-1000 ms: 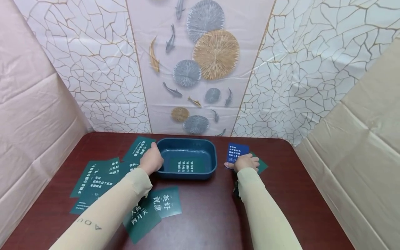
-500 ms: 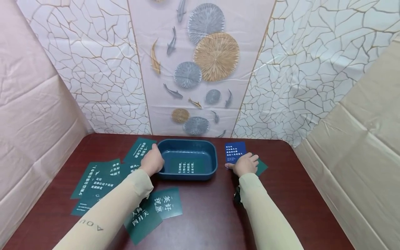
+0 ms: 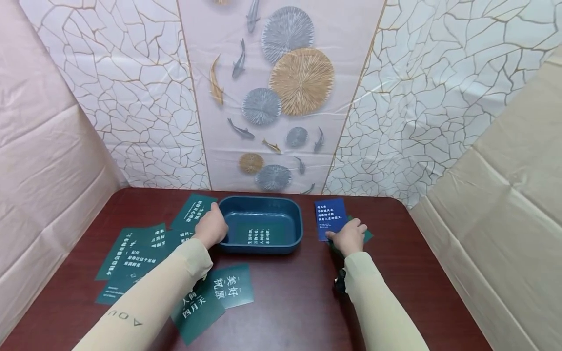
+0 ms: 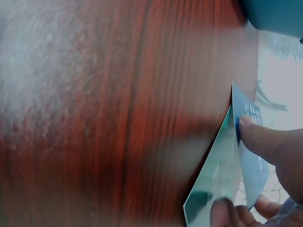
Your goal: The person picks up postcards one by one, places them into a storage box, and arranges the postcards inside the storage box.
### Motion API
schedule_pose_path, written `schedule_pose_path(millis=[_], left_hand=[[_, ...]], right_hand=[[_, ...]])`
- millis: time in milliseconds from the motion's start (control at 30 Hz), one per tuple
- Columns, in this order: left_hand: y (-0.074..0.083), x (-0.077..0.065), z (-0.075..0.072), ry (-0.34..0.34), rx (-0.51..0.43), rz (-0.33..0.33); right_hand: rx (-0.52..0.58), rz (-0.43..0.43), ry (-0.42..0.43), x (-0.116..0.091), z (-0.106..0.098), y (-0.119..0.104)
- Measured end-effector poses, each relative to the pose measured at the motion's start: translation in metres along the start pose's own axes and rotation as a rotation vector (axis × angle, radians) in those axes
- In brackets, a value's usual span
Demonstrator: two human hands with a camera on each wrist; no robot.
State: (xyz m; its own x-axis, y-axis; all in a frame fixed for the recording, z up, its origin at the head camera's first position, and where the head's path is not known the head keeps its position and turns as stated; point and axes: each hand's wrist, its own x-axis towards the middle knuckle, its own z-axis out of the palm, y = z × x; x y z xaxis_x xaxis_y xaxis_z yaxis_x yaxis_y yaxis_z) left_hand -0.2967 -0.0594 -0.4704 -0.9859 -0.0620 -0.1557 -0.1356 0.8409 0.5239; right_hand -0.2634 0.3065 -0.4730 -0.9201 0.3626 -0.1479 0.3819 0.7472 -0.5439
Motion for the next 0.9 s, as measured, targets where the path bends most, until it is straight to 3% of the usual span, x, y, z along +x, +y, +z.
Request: schedule_pose_path(millis=[200, 400, 600, 900], left_hand=[[-0.001, 0.003, 0.001, 0.012, 0.007, 0.002], [-0.002, 0.004, 0.003, 0.016, 0.01, -0.017], [-0.002, 0.002, 0.001, 0.012, 0.013, -0.026], [-0.004, 0.006, 0.005, 0.023, 0.007, 0.003]], right_hand=[[0.083, -0.052, 0.053, 0.008, 0.001, 0.005], [0.148, -0.046, 0.085, 0.016, -0.003, 0.006], [0.249, -0.068, 0.1, 0.023, -0.015, 0.006], [0.457, -0.145, 0.111, 0.02, -0.032, -0.011]])
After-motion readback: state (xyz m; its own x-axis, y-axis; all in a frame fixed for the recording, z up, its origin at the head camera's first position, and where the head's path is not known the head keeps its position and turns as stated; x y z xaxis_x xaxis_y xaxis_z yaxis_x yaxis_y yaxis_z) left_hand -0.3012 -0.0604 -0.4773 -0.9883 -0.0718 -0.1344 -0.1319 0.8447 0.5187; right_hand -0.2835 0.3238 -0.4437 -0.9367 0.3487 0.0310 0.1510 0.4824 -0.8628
